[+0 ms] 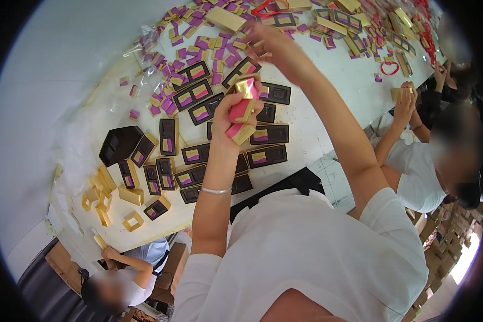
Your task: The person assembles small cosmetic compacts by placing pink and purple inserts into black trays, then inserting the trays into gold frames. The person handles the components one at a time, repeatedly picking up inserts and trays, aligning them, and closing the compacts on a white worktable.
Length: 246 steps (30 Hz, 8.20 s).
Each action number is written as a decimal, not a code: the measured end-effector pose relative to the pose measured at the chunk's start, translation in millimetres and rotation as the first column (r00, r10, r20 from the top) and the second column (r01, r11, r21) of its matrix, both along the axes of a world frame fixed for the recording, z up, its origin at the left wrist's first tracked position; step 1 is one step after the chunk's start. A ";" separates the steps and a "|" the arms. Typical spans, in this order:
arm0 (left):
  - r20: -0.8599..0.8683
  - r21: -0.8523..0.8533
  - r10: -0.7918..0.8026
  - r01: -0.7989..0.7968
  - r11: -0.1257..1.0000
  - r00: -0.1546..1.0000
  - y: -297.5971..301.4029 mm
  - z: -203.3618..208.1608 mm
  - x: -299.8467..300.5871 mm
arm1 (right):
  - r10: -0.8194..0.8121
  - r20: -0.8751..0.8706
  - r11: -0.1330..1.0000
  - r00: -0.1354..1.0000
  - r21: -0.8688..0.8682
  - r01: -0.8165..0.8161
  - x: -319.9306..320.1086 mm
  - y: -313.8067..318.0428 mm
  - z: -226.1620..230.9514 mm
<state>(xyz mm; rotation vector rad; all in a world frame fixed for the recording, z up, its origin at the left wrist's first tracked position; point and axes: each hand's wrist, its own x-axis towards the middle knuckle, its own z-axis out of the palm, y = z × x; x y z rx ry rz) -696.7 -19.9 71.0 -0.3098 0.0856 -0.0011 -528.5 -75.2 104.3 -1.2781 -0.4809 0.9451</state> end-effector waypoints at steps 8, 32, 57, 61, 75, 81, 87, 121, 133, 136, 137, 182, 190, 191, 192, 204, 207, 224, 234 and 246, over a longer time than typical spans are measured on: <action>-0.289 0.268 -0.108 0.189 0.945 0.951 -6.5 3.9 -39.0 | 0.128 0.025 0.989 0.992 -0.079 -0.125 -60.4 -67.9 -11.2; -0.469 0.211 -0.255 0.387 0.897 0.846 -51.3 -41.4 -40.3 | -0.327 0.942 0.881 0.077 0.274 0.386 -164.3 -107.5 -70.6; -0.391 0.122 -0.250 0.319 0.940 0.886 -9.6 -59.4 -83.7 | 0.097 0.769 0.953 0.632 -0.255 0.163 -15.3 -104.5 -148.1; -0.409 0.144 -0.205 0.285 0.948 0.889 -2.6 -61.6 -86.1 | -0.090 0.877 0.942 0.471 -0.078 0.326 -26.2 -102.2 -163.2; -0.367 0.123 -0.197 0.258 0.958 0.909 2.2 -68.9 -92.9 | -0.156 0.811 0.912 0.564 -0.101 0.398 -33.2 -109.9 -170.4; -0.402 0.147 -0.199 0.278 0.949 0.894 1.3 -62.8 -81.3 | -0.279 0.685 0.877 0.673 -0.104 0.470 -23.8 -98.4 -192.4; -0.450 0.364 -0.154 0.338 0.868 0.880 -8.9 -33.2 -57.6 | -0.164 0.766 0.880 0.622 -0.172 0.443 10.5 -124.6 -193.9; -0.618 0.548 -0.160 0.568 0.614 0.770 -13.9 -50.6 -54.1 | 0.052 0.852 0.996 0.520 -0.083 0.036 -135.9 -122.5 -74.7; -0.478 0.422 0.532 0.714 -0.559 0.699 18.0 -77.5 -37.5 | 0.253 0.954 0.967 0.160 -0.252 -0.027 -83.9 -105.6 -140.4; -0.462 0.359 0.544 0.708 -0.608 0.701 16.1 -75.6 -28.7 | 0.194 0.951 0.978 0.242 -0.207 0.026 -77.6 -99.4 -144.9; -0.461 0.342 0.549 0.710 -0.615 0.697 15.0 -72.7 -27.5 | 0.231 0.920 0.962 0.318 -0.265 0.068 -77.4 -97.9 -144.3; -0.613 0.780 -0.140 0.624 0.051 0.778 -57.7 -66.5 -59.8 | -0.014 0.474 0.972 0.880 -0.200 0.123 -147.2 -181.0 -84.1; -0.493 0.611 -0.552 0.719 0.331 0.673 -39.9 -66.0 -66.9 | -0.052 0.606 0.988 0.794 -0.084 0.129 -163.7 -176.5 -58.4; -0.538 0.628 -0.482 0.711 0.318 0.691 -39.1 -63.6 -62.9 | -0.136 0.687 0.971 0.714 -0.050 0.233 -159.7 -174.4 -63.8; -0.580 0.643 -0.406 0.703 0.304 0.707 -36.7 -59.6 -60.4 | -0.205 0.719 0.937 0.664 -0.051 0.345 -153.6 -171.2 -73.0; -0.535 0.476 0.308 0.582 -0.659 0.787 -60.3 -75.1 -83.6 | 0.070 0.910 0.940 0.408 -0.197 0.278 -125.9 -162.3 -147.8; -0.498 0.517 0.295 0.553 -0.654 0.815 -60.5 -83.7 -81.6 | -0.030 0.845 0.885 0.535 -0.226 0.406 -129.7 -155.6 -164.6; -0.597 0.611 -0.127 0.551 0.568 0.793 -62.8 -22.3 -77.7 | -0.220 0.269 0.968 0.938 -0.060 0.244 -186.1 -147.5 -75.5; -0.571 0.762 0.200 0.605 -0.233 0.796 -80.2 -65.3 -97.2 | -0.544 0.188 0.776 0.818 -0.259 0.576 -202.5 -196.0 -139.5; -0.571 0.320 0.329 0.573 -0.754 0.752 -70.2 -60.3 -115.9 | -0.246 0.573 0.773 0.782 -0.371 0.515 -194.6 -180.4 -161.1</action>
